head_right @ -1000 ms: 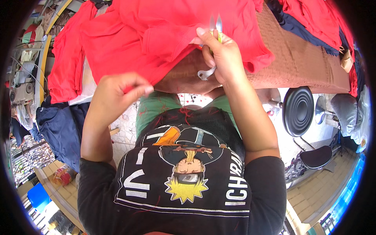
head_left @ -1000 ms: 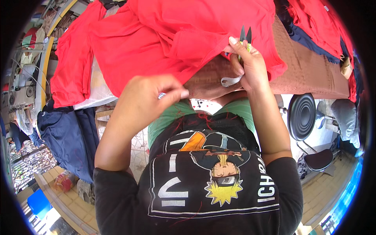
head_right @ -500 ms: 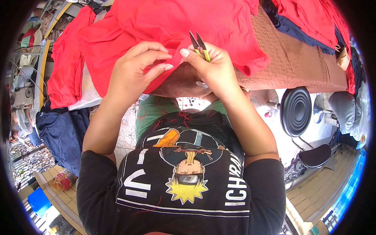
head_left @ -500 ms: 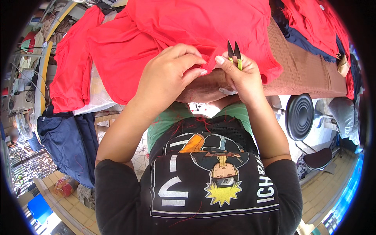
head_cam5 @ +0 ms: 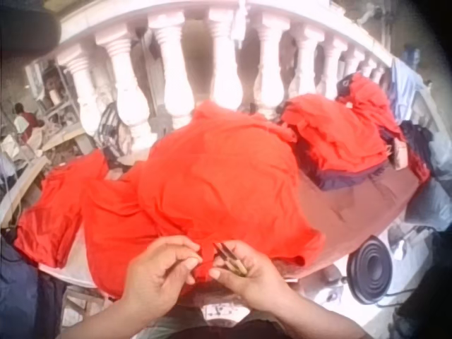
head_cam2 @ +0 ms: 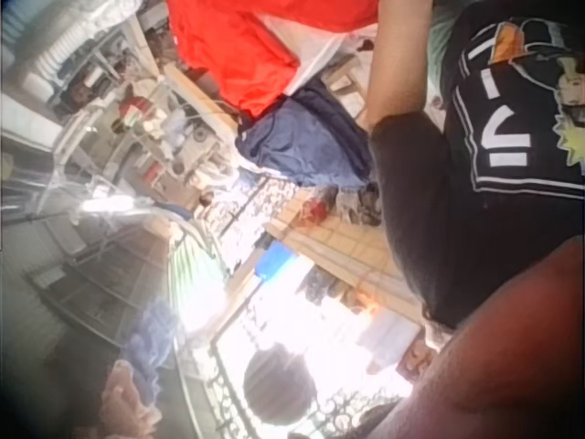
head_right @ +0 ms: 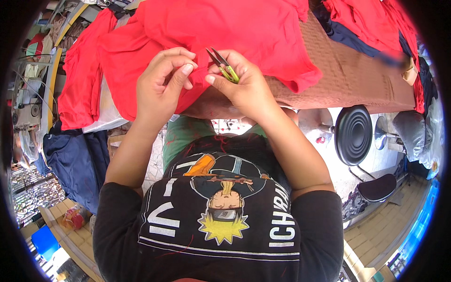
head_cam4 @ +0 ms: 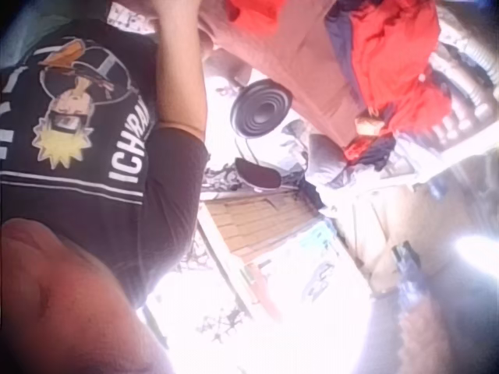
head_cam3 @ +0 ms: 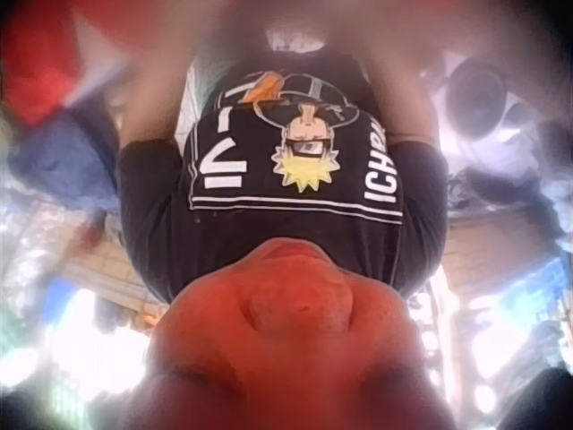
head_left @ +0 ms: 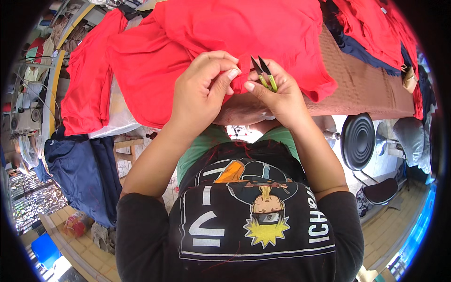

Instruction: The person uses a hand-held snipping tool to remove loose threads from red garments, picking them up one at a time and stacking them on a table.

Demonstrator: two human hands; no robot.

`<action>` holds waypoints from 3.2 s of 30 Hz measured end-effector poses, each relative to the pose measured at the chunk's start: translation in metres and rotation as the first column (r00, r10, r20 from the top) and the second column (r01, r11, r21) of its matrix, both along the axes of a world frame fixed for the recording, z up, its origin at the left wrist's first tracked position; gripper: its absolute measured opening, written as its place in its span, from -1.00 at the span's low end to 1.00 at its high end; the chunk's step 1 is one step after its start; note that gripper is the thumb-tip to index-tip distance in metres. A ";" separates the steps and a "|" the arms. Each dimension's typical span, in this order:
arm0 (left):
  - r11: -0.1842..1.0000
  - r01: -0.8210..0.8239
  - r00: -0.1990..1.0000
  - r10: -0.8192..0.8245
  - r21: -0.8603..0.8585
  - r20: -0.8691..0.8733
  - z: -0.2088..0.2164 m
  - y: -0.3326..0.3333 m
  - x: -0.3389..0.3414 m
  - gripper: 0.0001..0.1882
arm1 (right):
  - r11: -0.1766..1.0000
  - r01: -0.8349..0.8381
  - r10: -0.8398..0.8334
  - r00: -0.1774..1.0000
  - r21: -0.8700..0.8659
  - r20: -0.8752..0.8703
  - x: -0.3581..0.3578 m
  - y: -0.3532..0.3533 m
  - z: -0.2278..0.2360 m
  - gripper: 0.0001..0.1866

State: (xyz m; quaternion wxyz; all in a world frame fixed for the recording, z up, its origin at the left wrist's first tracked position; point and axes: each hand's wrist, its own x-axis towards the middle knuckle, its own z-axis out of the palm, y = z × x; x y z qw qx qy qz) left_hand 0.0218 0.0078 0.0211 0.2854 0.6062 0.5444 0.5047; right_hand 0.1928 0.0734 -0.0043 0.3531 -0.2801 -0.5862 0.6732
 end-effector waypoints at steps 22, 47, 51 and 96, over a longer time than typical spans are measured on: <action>0.990 0.128 0.990 -0.124 -0.064 0.067 0.003 0.005 0.010 -0.83 | 0.792 -0.267 -0.124 0.811 0.550 0.572 0.040 0.011 0.057 -0.70; 0.999 0.036 0.999 -0.036 0.011 -0.024 0.001 0.005 0.013 -0.84 | 0.712 -0.343 -0.142 0.785 0.613 0.604 0.031 0.014 0.052 -0.73; 1.000 0.009 0.950 -0.015 0.021 0.310 -0.003 0.010 0.013 -0.85 | 0.848 -0.134 -0.088 0.919 0.512 0.385 0.031 0.017 0.036 -0.81; 0.916 -0.282 0.959 0.279 0.286 0.053 0.003 0.015 -0.005 -0.47 | 0.966 0.250 -0.258 0.946 -0.065 -0.197 0.003 0.007 0.029 -0.91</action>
